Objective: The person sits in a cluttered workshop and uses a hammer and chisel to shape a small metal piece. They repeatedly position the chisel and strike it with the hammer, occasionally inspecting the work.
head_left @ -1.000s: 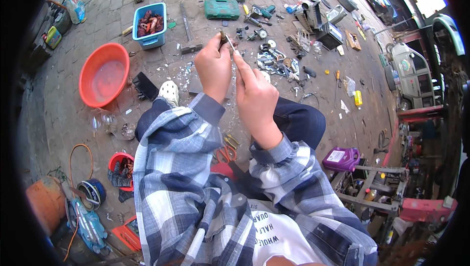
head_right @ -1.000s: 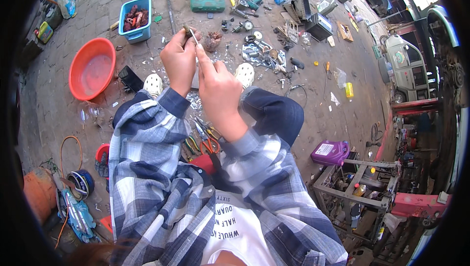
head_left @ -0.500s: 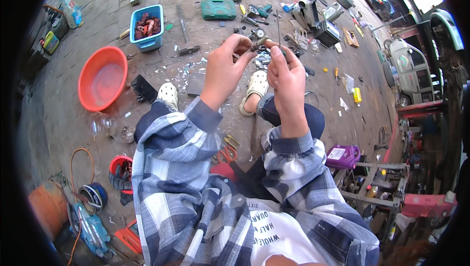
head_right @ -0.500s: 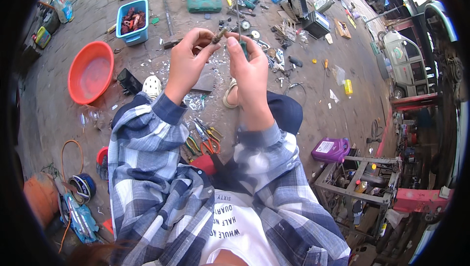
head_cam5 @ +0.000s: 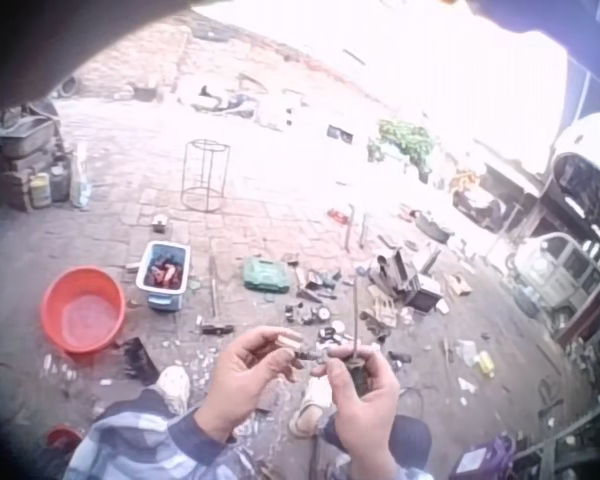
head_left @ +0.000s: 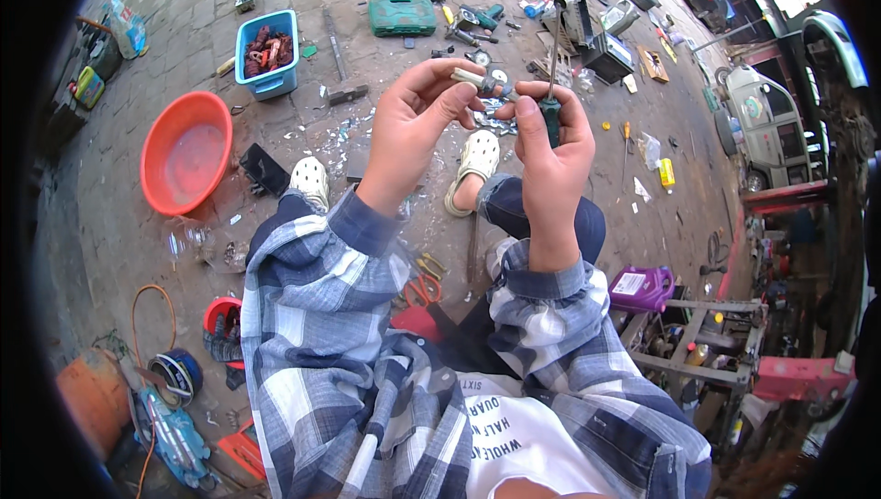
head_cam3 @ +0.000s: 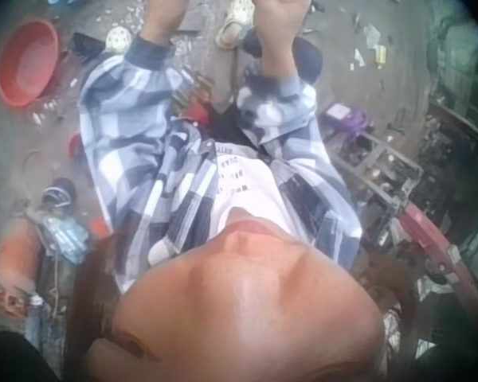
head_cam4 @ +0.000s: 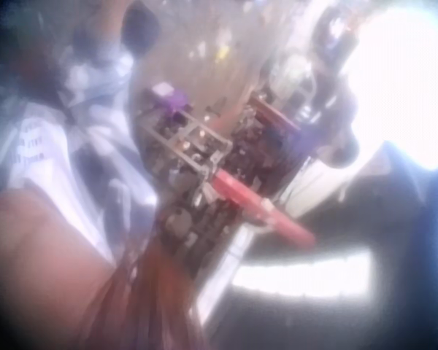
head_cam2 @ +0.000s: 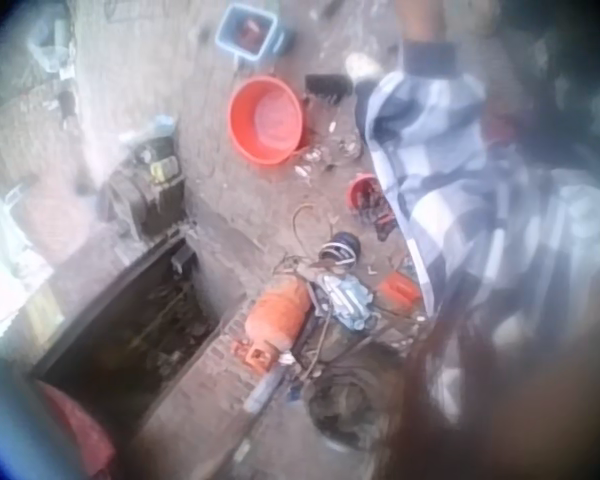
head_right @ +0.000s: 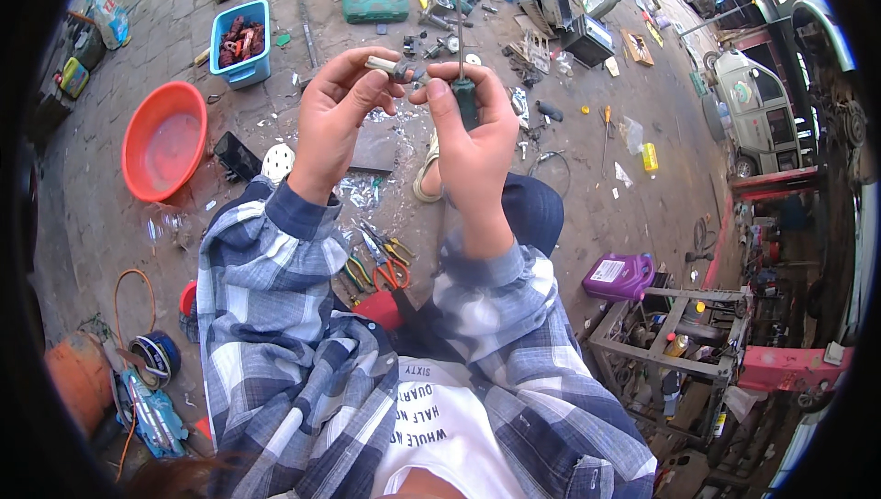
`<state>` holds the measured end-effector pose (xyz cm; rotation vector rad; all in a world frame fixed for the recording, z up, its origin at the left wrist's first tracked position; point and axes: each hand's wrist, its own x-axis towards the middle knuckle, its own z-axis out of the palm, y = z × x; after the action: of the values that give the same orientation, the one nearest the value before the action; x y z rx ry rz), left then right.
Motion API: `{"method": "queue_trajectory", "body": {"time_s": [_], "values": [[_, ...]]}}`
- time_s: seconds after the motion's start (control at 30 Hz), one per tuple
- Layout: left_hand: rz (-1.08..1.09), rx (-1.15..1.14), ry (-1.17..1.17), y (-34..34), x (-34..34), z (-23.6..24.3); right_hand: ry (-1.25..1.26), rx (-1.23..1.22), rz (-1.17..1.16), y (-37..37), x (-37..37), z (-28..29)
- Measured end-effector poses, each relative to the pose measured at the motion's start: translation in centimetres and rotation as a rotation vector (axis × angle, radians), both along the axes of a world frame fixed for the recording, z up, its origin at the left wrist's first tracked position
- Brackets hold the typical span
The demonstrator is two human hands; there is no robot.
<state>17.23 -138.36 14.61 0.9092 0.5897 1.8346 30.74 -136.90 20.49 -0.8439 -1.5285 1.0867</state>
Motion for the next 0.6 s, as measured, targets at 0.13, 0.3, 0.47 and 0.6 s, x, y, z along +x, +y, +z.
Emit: {"method": "queue_trajectory", "body": {"time_s": [0.13, 0.3, 0.47, 0.6], "values": [[-0.078, -0.025, -0.039, 0.0, 0.0, -0.5, -0.053, 0.039, -0.034, -0.6, 0.0, 0.1], [-0.273, -0.046, -0.149, -0.3, 1.8, -0.7, -0.008, 0.042, -0.059, -0.9, -0.6, -0.7], [-0.203, -0.129, -0.178, -0.7, 2.4, -0.8, -0.130, 0.099, -0.049, -0.8, -0.8, -3.4], [0.033, -0.373, -0.252, 0.6, 1.9, -4.4, -0.259, 0.034, 0.008, -0.3, -0.1, -6.6]]}}
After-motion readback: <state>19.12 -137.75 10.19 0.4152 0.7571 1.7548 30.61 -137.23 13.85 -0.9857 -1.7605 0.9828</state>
